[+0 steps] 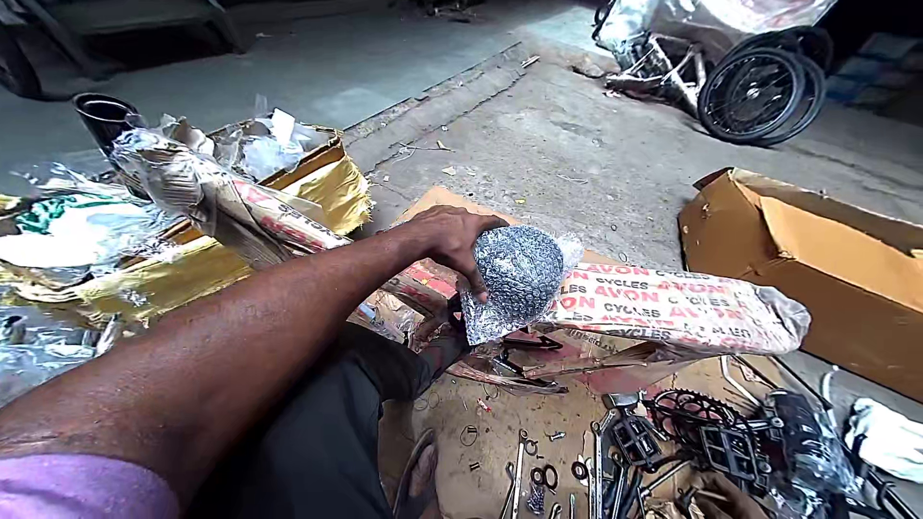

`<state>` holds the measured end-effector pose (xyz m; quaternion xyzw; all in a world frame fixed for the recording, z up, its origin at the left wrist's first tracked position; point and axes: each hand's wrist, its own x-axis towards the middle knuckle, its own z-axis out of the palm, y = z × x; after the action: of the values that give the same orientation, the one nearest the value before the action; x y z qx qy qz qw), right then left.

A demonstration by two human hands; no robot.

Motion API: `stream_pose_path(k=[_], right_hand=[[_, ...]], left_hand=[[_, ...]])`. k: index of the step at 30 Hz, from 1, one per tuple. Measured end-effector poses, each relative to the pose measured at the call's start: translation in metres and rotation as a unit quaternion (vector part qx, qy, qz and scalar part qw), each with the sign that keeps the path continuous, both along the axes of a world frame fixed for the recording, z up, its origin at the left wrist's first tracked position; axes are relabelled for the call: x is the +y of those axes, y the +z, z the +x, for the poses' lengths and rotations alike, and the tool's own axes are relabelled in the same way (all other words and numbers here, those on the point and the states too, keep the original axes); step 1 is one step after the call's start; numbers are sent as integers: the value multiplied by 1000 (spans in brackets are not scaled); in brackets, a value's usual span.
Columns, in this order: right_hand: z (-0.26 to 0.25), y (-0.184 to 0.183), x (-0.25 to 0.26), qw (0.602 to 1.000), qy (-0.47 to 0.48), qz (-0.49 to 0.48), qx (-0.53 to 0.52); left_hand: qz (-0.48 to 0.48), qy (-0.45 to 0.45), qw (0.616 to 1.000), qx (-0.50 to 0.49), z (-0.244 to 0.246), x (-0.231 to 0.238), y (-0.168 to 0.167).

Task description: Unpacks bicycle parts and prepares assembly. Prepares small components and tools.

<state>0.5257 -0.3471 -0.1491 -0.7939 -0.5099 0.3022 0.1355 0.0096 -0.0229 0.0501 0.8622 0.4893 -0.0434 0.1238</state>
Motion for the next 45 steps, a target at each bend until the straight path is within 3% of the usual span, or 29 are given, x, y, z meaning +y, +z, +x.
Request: stream_pose_path(k=[2,5,9,17,22,26,29,31,33,34,35,37,41,43,45], right_hand=[[-62,18,51,991,132,31,-1],[-162,22,121,947,306,40,-86],[-244,-1,186,902,375,41,-211],[-247,-27,223,865,414,27,-281],[-238,-27,223,851,425,142,-274],[-235,-36,213,832,436,149,-308],[-234,-33,209,866,361,218,-270],[-240,-34,204,936,245,164,-193],[-252,-41,199,995,95,40,-14],[-258,-48,197,993,4,-3,122],[-264,-54,194,960,-85,-31,263],[-277,-59,190,853,-225,-29,471],[-299,-62,181,667,-392,68,630],[-303,-64,182,642,-415,92,637],[-303,-68,185,683,-375,70,624]], left_hand=[[-3,0,1000,-2,-1,-1,-1],[-2,-2,1000,1,-3,-2,0],[5,-4,1000,-6,-6,-6,0],[1,-12,1000,-24,-8,1,-3],[7,-16,1000,-22,-9,2,-4],[2,-9,1000,-23,-7,1,-4],[4,-9,1000,-19,-7,0,-2],[7,-12,1000,-15,-7,1,-3],[9,-15,1000,-11,-6,2,-5],[11,-15,1000,-8,-5,2,-6],[10,-15,1000,-7,-5,2,-5],[10,-16,1000,-3,-4,3,-4],[16,-18,1000,-4,-4,3,-7],[21,-18,1000,1,-4,4,-6],[23,-18,1000,4,-3,4,-6]])
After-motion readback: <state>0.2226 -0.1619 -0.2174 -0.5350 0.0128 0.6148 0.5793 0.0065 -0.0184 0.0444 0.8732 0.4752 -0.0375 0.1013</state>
